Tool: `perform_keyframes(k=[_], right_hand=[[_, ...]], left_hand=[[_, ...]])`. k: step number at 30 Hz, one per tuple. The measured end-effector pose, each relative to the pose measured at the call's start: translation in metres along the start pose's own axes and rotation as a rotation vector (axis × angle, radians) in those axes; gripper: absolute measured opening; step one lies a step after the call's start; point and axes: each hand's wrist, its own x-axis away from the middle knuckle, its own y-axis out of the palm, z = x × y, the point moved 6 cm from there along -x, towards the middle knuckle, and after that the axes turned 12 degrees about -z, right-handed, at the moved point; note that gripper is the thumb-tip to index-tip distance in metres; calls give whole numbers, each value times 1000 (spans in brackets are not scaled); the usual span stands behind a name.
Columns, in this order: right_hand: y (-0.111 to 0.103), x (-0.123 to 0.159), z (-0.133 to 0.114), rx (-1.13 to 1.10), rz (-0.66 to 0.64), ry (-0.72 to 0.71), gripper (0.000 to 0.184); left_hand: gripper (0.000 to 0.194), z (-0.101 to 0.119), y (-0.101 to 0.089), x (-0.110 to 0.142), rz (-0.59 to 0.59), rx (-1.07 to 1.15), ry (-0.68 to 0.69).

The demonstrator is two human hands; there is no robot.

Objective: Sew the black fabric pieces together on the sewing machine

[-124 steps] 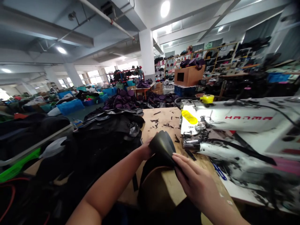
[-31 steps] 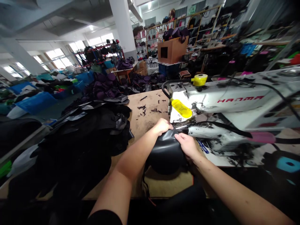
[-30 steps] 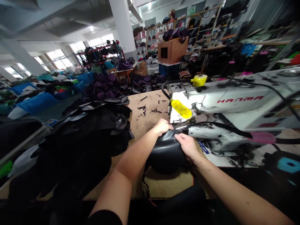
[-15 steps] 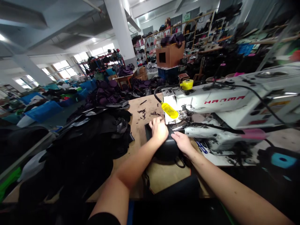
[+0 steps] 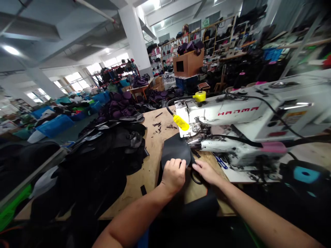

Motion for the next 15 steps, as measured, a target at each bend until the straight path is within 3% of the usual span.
perform_keyframes(k=[3,7,15], right_hand=[[3,26,14,114,-43,35,35],[-5,45,1,186,-6,69,37],[-28,9,-43,144,-14,64,30]], left_hand=[[40,3,-17,0,-117,-7,88],[28,6,-21,-14,-267,78,174],[26,-7,-14,-63,-379,118,154]])
